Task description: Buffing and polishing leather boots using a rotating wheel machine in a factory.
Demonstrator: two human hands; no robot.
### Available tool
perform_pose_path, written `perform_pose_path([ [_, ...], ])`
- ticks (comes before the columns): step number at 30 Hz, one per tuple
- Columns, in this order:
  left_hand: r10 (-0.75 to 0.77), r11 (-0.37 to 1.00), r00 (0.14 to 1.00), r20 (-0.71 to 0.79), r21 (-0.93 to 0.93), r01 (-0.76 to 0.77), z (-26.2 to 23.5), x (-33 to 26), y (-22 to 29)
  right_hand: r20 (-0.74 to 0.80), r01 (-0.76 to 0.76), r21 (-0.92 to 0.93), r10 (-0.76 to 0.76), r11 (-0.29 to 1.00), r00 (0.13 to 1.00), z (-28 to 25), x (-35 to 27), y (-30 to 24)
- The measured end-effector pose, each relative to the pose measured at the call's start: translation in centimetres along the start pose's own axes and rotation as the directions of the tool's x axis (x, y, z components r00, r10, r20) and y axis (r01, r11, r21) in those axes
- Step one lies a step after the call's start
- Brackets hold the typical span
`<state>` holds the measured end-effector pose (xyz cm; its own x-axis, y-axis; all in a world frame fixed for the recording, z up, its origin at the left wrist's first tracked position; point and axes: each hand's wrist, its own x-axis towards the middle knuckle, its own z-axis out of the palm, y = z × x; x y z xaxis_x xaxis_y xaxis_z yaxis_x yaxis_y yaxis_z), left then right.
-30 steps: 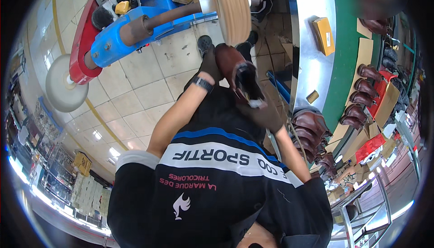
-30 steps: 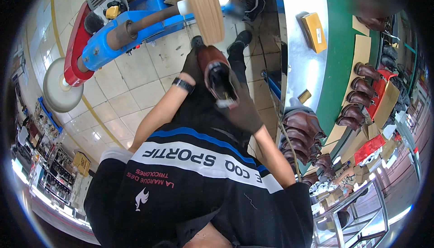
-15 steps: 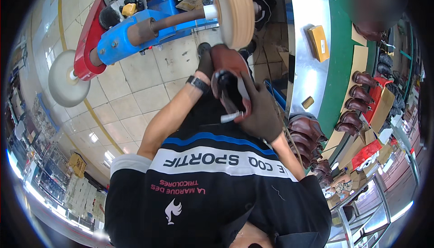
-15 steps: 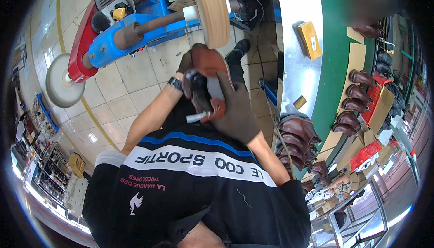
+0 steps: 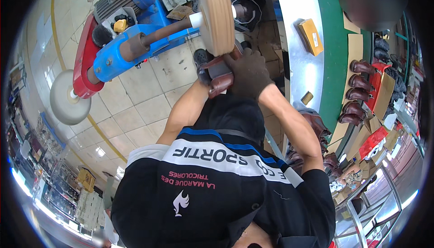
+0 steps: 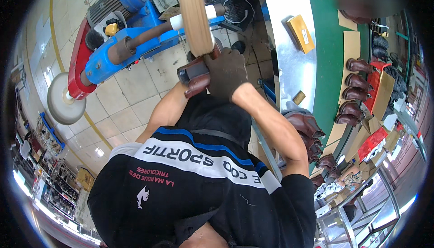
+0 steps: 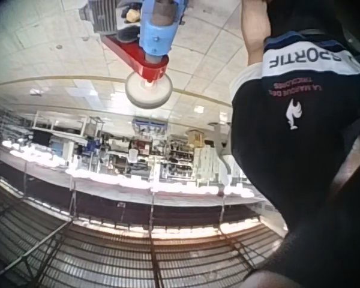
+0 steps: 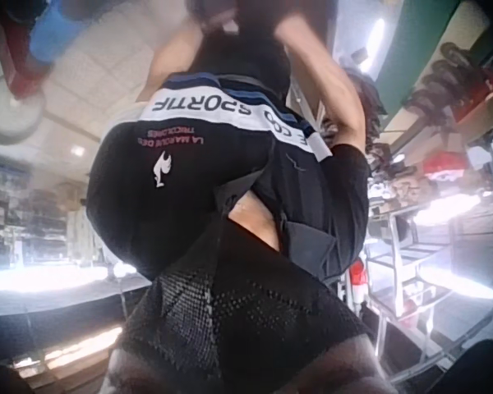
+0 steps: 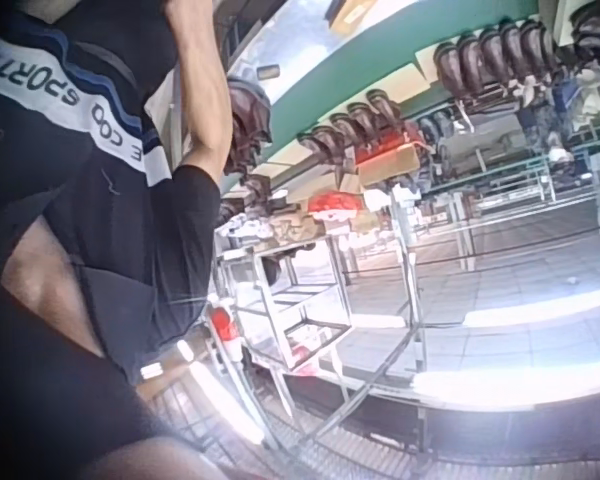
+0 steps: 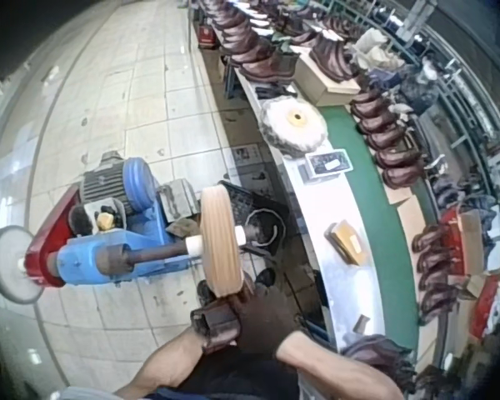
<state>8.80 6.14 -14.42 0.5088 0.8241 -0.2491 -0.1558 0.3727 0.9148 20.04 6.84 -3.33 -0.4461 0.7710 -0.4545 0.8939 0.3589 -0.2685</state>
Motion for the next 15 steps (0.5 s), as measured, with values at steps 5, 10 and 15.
perform_pose_path([
  [5,-0.038,0.993,0.999,-0.023,-0.114,0.035,1.4,-5.2,0.7,-0.103,-0.050,-0.068,0.043,0.996,0.994,-5.7,-5.3,-5.0],
  [10,-0.064,0.975,0.997,-0.039,-0.215,0.054,2.2,-6.8,1.2,-0.035,-0.054,0.046,0.056,0.997,0.998,-4.8,-5.6,-4.5],
  [15,-0.090,0.947,0.994,-0.063,-0.316,0.065,1.8,-2.1,-0.2,-0.105,-0.004,0.123,0.017,0.992,0.994,1.6,0.2,-1.9],
])
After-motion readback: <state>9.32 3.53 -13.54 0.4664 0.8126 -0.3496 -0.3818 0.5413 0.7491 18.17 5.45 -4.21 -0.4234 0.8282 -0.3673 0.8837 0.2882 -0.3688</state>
